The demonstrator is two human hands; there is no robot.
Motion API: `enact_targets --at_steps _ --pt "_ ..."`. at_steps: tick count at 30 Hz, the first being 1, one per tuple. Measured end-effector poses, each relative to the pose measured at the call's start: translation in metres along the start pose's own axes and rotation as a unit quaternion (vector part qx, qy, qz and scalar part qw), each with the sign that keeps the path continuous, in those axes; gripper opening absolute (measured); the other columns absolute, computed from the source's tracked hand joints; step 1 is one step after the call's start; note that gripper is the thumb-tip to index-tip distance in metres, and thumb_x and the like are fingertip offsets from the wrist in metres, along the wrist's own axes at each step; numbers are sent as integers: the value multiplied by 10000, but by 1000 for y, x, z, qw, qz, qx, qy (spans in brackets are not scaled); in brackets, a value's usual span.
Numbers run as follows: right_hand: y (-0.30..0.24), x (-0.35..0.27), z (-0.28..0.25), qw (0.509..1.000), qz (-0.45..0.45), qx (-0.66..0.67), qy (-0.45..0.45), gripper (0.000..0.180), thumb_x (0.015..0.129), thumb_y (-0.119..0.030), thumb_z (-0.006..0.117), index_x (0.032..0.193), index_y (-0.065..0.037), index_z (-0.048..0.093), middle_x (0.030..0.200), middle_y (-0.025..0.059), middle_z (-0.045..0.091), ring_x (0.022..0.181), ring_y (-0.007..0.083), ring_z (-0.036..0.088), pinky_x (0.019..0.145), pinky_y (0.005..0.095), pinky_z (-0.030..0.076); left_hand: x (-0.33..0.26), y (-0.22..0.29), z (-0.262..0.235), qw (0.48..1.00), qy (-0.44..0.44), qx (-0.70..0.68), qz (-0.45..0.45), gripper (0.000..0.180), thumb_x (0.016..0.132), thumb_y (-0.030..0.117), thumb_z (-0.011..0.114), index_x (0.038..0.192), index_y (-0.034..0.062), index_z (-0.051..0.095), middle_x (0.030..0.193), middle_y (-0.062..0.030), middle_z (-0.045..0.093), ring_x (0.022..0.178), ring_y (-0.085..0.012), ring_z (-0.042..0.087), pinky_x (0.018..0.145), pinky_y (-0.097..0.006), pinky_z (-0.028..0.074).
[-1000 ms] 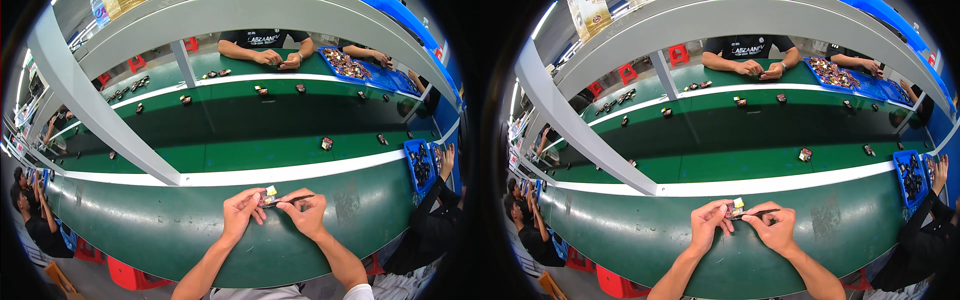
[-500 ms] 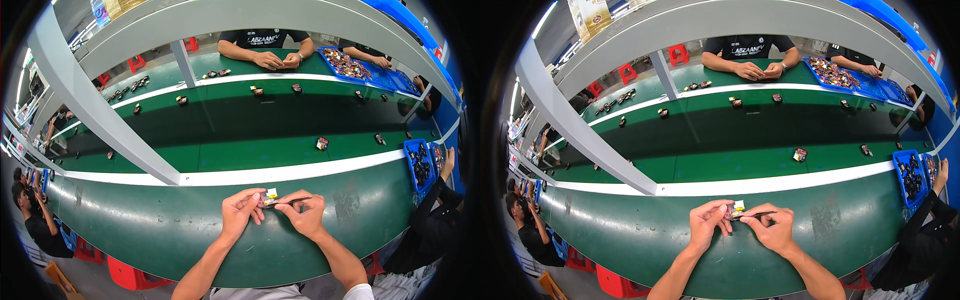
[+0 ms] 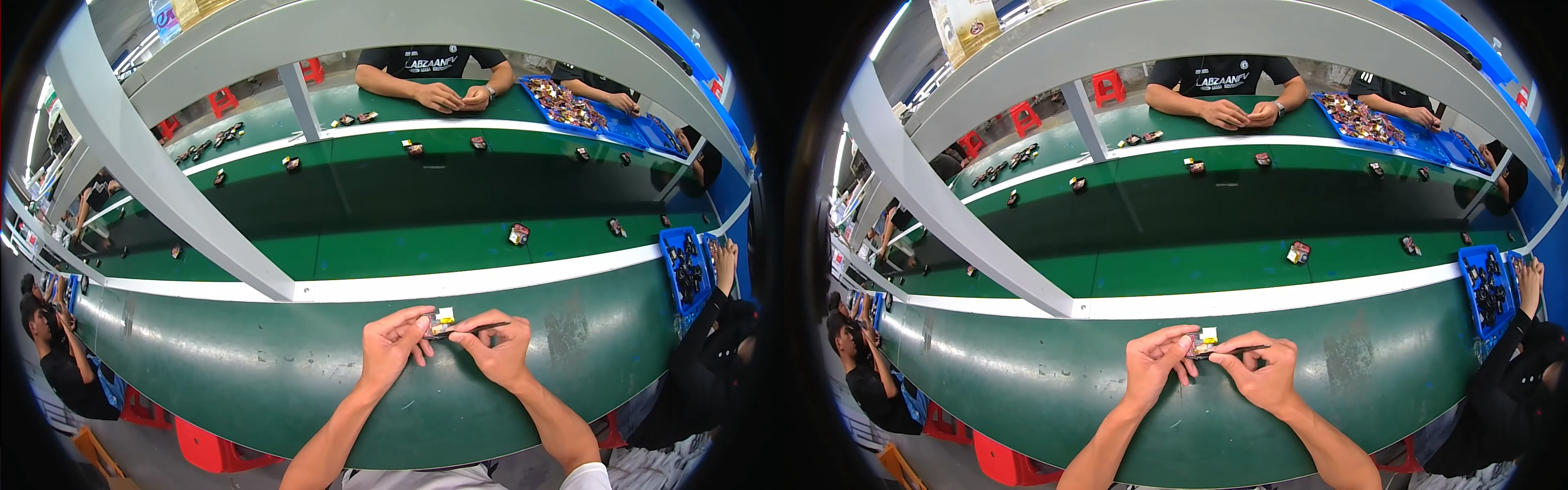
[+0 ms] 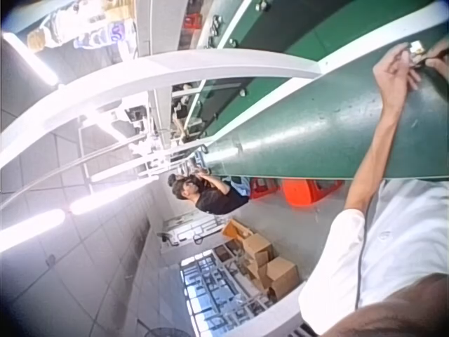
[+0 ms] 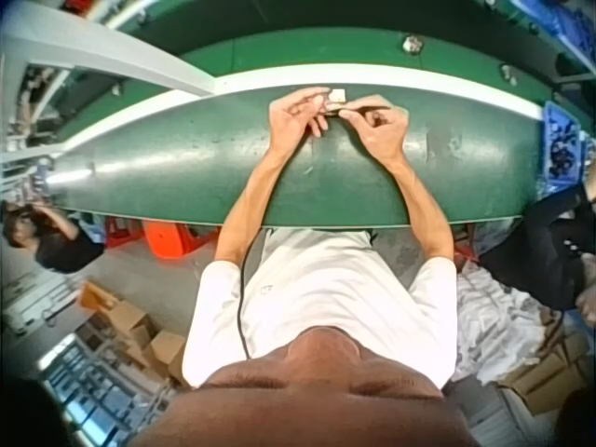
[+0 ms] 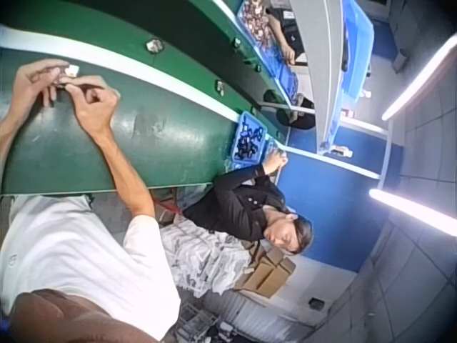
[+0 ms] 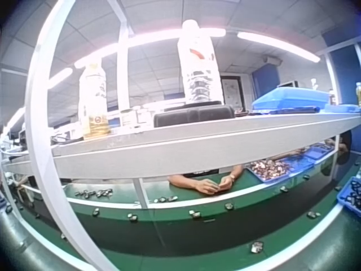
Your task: The worker uses tweezers and a tool to assemble or inspect small electronic parts on an industrial production line.
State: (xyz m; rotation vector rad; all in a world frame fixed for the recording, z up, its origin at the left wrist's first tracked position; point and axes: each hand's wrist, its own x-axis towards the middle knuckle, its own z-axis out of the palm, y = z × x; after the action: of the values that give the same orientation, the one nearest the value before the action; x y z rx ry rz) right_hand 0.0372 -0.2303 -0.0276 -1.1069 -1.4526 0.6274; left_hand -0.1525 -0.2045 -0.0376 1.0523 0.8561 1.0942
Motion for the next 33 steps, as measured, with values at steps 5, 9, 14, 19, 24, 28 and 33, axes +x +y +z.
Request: enact_targets --at_steps 5,9,14,19,24,28,33 --pt "-1 1 -1 1000 24 -5 -6 105 763 -13 842 814 -29 752 681 4 706 432 11 386 420 218 275 -1 1 2 1000 11 14 2 250 984 58 622 1180 -91 667 838 -147 709 589 -162 666 454 -243 526" --pt "-4 3 1 1000 19 14 9 103 765 -15 841 810 -27 749 691 15 714 431 11 388 422 218 285 -2 0 1 999 29 19 17 245 984 60 625 1170 -92 672 811 -139 706 577 -155 658 449 -240 517" --pt "-6 2 1 1000 15 10 -3 123 762 -11 839 838 -22 744 704 17 718 435 16 405 427 214 298 -2 3 1 999 38 21 15 238 982 51 624 1175 -78 678 783 -110 701 578 -129 645 453 -230 501" --pt "-1 0 2 1000 2 -6 -7 149 757 -25 848 863 -24 742 668 10 693 431 20 407 427 211 297 -2 2 1 999 43 30 11 238 980 41 622 1185 -64 680 754 -83 697 577 -102 631 457 -221 485" --pt "-2 0 1 1000 -4 -15 -7 159 755 -33 852 867 -28 740 624 3 660 428 24 403 426 211 296 -2 2 2 998 43 37 21 236 979 41 625 1182 -63 682 750 -82 696 577 -100 630 459 -219 482" --pt "-2 1 2 1000 -8 -15 -4 158 756 -29 850 868 -30 739 616 2 653 427 25 403 424 212 297 -1 2 2 998 44 36 18 235 977 39 626 1181 -63 683 748 -81 695 576 -99 629 459 -220 480" --pt "-1 0 4 1000 -11 -16 -8 155 756 -23 847 868 -30 739 630 5 667 425 25 403 421 212 297 -3 3 2 998 47 44 16 234 975 34 625 1180 -65 683 744 -78 696 576 -95 627 458 -218 477"
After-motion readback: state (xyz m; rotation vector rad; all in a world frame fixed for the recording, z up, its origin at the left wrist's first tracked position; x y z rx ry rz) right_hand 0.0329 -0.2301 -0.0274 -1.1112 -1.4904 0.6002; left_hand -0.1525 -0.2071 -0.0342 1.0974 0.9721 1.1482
